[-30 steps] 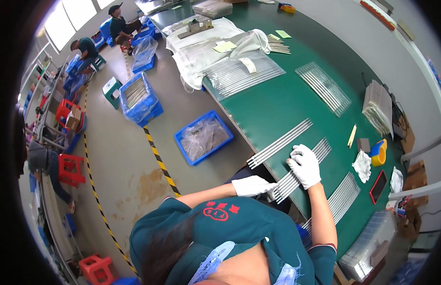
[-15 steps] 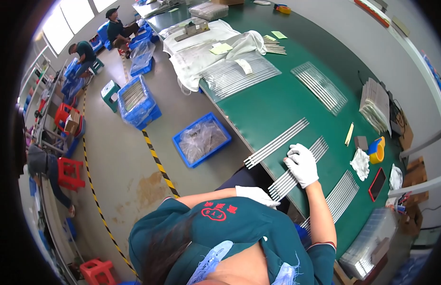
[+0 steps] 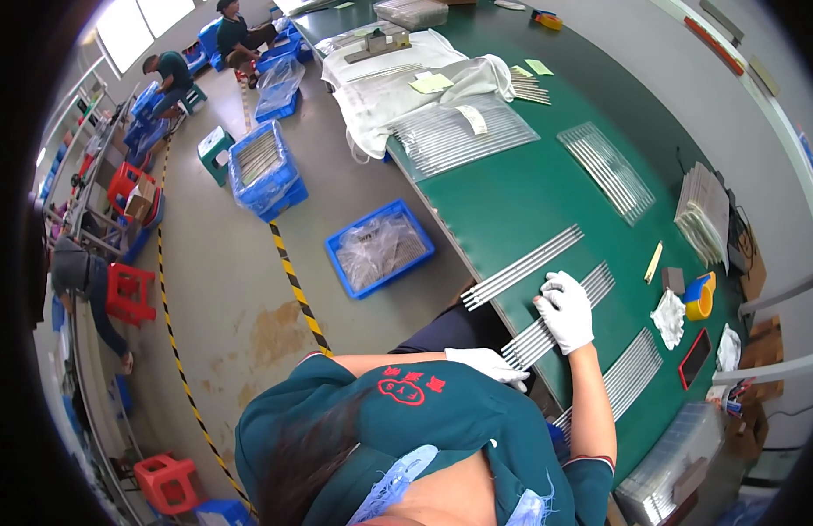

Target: Sorting and aligning thin metal rods on a manufacturing workbench.

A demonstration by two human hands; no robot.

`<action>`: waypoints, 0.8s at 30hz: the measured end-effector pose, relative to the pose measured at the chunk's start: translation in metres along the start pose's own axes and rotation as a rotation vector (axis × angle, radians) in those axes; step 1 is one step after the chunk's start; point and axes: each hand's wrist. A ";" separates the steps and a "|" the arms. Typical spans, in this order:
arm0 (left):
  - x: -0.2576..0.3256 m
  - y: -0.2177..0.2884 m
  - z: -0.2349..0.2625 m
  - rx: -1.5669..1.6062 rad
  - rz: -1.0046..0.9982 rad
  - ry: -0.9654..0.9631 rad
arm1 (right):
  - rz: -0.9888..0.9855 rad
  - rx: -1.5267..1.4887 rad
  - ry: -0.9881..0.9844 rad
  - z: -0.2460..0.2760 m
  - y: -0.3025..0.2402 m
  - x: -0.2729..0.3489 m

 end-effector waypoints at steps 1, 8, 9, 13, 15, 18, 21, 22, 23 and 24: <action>0.001 -0.001 0.000 0.008 -0.005 0.002 | -0.006 -0.004 -0.005 0.000 0.000 0.000; 0.001 -0.011 0.002 0.048 -0.038 0.003 | -0.004 -0.020 0.002 0.001 0.000 -0.001; 0.001 -0.012 0.003 0.051 -0.043 0.001 | -0.005 -0.018 0.005 0.000 0.001 -0.001; 0.001 -0.017 0.007 0.066 -0.061 -0.002 | 0.006 0.002 0.012 0.000 0.001 0.000; 0.001 -0.018 0.009 0.076 -0.071 -0.002 | 0.005 0.003 0.015 0.000 0.000 0.000; 0.002 -0.020 0.010 0.092 -0.086 0.000 | 0.000 0.000 0.004 0.000 -0.002 -0.001; 0.008 -0.021 0.014 0.123 -0.094 0.036 | 0.015 0.001 0.018 0.001 -0.003 -0.002; 0.014 -0.016 0.016 0.150 -0.099 0.074 | 0.019 0.001 0.024 0.001 -0.003 -0.001; 0.018 -0.010 0.018 0.149 -0.097 0.073 | 0.022 0.001 0.030 0.001 -0.002 -0.001; 0.021 -0.002 0.018 0.105 -0.051 0.094 | 0.021 0.001 0.032 0.000 -0.002 -0.001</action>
Point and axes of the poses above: each hand's wrist, its own x-axis away from the middle knuckle, its own z-axis out of the back of the hand, y = z × x, and after that the axes turned 5 degrees about y, right-handed
